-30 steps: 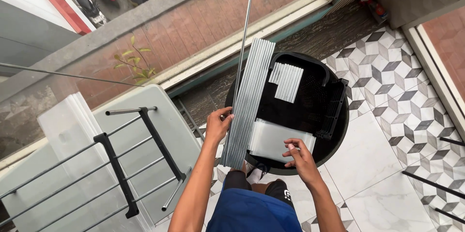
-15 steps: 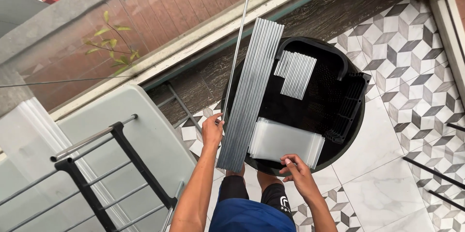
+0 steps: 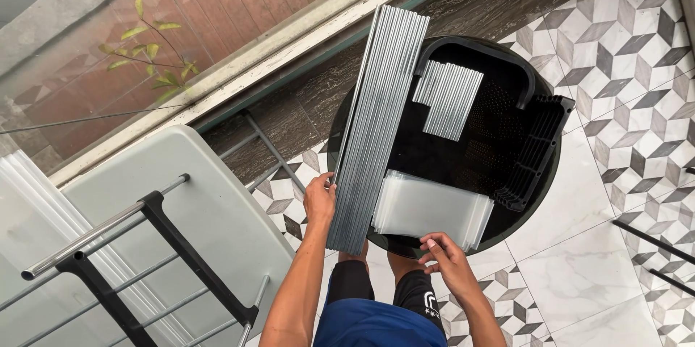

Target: The person assembles a metal drying rack by inserting metal rods into a gray plastic base. They repeatedly pick up rods from a black bin, insert them into the base, and adjust their positions. The person also handles translucent plastic sheets, placing them on the rack and adjusting them.

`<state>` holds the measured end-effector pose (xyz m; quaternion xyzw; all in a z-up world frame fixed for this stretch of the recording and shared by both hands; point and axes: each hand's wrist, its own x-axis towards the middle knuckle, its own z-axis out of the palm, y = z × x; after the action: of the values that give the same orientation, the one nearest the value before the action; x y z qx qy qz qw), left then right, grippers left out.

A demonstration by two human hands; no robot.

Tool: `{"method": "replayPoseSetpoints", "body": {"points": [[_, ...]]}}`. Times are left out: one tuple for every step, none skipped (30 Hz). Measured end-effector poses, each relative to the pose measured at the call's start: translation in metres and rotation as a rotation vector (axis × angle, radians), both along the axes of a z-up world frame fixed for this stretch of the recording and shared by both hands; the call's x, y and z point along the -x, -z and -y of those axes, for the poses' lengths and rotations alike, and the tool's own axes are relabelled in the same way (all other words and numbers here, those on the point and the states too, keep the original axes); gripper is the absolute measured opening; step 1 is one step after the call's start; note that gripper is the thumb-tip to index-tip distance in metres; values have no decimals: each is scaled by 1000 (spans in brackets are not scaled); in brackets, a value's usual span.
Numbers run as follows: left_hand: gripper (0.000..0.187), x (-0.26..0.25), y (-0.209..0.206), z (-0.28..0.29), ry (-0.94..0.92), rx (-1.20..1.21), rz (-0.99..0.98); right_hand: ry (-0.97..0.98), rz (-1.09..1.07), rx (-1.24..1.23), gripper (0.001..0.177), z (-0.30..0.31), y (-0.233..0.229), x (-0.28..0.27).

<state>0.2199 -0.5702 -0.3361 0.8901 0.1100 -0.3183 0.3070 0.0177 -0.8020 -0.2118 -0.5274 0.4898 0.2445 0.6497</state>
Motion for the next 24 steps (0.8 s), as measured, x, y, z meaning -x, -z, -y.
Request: {"method": "replayPoseSetpoints", "body": {"points": [[36, 1, 0, -1, 15, -1, -6, 2, -1, 0, 34, 0, 1, 1], [39, 1, 0, 0, 30, 1, -12, 4, -2, 3, 34, 0, 2, 2], [41, 2, 0, 0, 46, 3, -18, 3, -7, 5, 34, 1, 3, 2], [44, 3, 1, 0, 52, -3, -26, 4, -13, 7, 34, 1, 3, 3], [47, 4, 1, 0, 58, -9, -34, 5, -18, 9, 34, 0, 4, 4], [51, 3, 3, 0, 64, -13, -39, 4, -16, 10, 34, 0, 4, 5], [51, 1, 5, 1, 76, 9, -31, 2, -14, 10, 34, 0, 5, 5], [52, 0, 7, 1, 89, 31, -25, 0, -13, 11, 34, 0, 5, 7], [53, -1, 9, 2, 101, 53, -18, 3, -11, 11, 34, 0, 6, 8], [55, -2, 12, 3, 115, 70, -4, 5, -10, 10, 34, -1, 6, 9], [57, -3, 15, 5, 130, 87, 11, 6, -9, 8, 34, -2, 7, 10], [60, -4, 17, 6, 144, 103, 26, 5, -12, 10, 34, -2, 8, 10], [60, -5, 19, 7, 150, 93, 2, 3, -15, 12, 33, -3, 8, 10], [61, -5, 21, 9, 155, 83, -21, 0, -17, 15, 33, -3, 9, 10], [62, -5, 22, 9, 159, 72, -44, -9, -19, 15, 33, -4, 9, 10], [62, -5, 22, 9, 161, 67, -54, -17, -19, 17, 33, -5, 8, 9], [63, -5, 22, 9, 162, 62, -63, -25, -20, 19, 32, -6, 8, 9], [63, -5, 23, 9, 164, 57, -72, -28, -23, 20, 32, -6, 7, 8], [64, -5, 22, 8, 162, 59, -64, -31, -25, 21, 32, -7, 5, 7], [64, -4, 21, 7, 159, 60, -56, -35, -28, 21, 32, -7, 4, 6], [65, -3, 19, 6, 157, 62, -48, -34, -29, 23, 32, -8, 2, 5], [65, -1, 17, 5, 147, 61, -39, -37, -28, 24, 32, -8, 0, 4], [65, 0, 13, 4, 136, 60, -31, -40, -27, 25, 32, -9, -2, 4], [65, 1, 9, 4, 122, 58, -20, -48, -33, 30, 32, -9, -5, 2]]}}
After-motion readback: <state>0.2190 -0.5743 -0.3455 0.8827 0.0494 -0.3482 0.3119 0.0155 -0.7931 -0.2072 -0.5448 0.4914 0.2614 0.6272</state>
